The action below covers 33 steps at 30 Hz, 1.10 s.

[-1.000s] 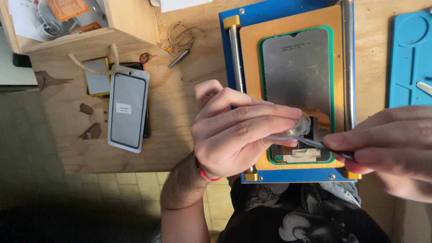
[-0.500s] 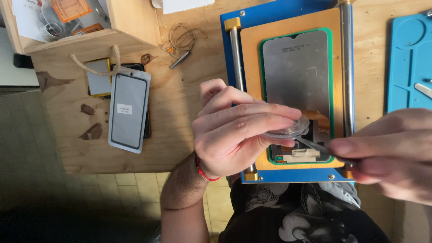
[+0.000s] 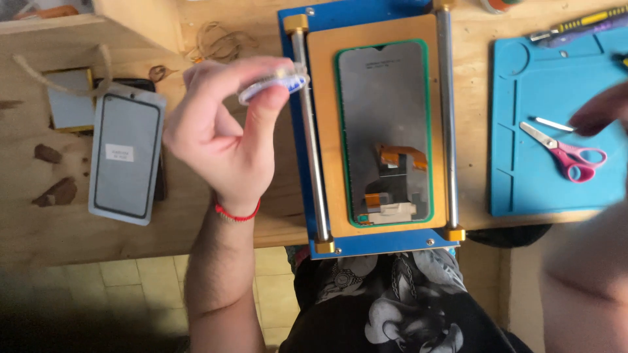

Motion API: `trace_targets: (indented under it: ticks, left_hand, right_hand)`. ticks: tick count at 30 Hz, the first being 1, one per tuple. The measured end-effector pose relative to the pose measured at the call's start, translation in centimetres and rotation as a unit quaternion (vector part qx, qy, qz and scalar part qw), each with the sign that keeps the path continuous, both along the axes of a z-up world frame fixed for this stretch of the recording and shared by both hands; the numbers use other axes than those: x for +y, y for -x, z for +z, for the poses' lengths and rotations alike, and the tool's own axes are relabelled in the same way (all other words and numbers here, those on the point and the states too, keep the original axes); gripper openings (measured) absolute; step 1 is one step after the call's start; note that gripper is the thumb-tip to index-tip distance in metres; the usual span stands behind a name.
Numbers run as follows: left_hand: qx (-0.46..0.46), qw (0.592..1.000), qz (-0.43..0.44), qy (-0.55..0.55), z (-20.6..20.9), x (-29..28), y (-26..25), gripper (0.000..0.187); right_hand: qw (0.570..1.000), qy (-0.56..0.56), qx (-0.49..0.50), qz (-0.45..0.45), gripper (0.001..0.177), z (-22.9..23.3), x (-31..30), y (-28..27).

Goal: The person uses tweezers to peel a protective film from a small circular component held in their left hand. They then place the component down and pick up a smartphone, briefly handling it before placing it back on the workbench.

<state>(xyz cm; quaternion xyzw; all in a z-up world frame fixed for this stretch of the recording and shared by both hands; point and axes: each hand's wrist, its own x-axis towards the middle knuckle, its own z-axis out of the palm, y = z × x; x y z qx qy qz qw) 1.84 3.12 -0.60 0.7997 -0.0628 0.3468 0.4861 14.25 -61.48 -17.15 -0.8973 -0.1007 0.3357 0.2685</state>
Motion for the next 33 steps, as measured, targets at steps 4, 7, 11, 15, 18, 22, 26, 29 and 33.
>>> trace_targets:
  ticks: [4,7,11,15,18,22,26,29,33]
  left_hand:
    - [0.003,0.997,0.004,0.08,-1.0,0.5,-0.4,0.014]
    - [0.005,0.997,0.005,0.076,-0.9,0.5,-0.3,0.011]
    - [0.009,0.998,0.002,0.062,-0.7,0.5,0.0,0.013]
    - [0.003,0.996,0.004,0.085,-1.1,0.5,-0.4,0.012]
    - [0.01,0.996,0.002,0.092,-1.2,0.6,-0.6,0.015]
    - [0.012,0.996,0.001,0.084,-1.2,0.5,-0.5,0.014]
    - [0.005,0.998,0.003,0.064,-1.0,0.6,-0.5,0.013]
    - [0.003,0.998,0.003,0.06,-0.8,0.7,-0.4,0.014]
    - [0.005,0.997,0.0,0.071,-0.6,0.7,-0.3,0.012]
  right_hand:
    - [0.946,-0.005,-0.123,-0.299,0.029,7.0,18.2,8.2]
    - [0.964,-0.033,-0.14,-0.223,0.026,9.5,21.6,10.3]
    - [0.956,0.046,-0.232,-0.176,0.031,7.1,18.2,10.4]
    - [0.94,0.03,-0.277,-0.197,0.017,11.4,22.9,12.6]
    - [0.921,-0.113,-0.36,0.096,0.023,19.1,30.6,14.7]
    - [0.879,-0.136,-0.359,0.283,0.016,22.3,35.8,12.9]
    - [0.845,-0.147,-0.387,0.339,0.023,21.7,37.3,12.8]
    - [0.824,-0.117,-0.413,0.369,0.023,21.7,37.5,13.0]
    - [0.814,-0.105,-0.432,0.373,0.025,21.5,37.6,13.2]
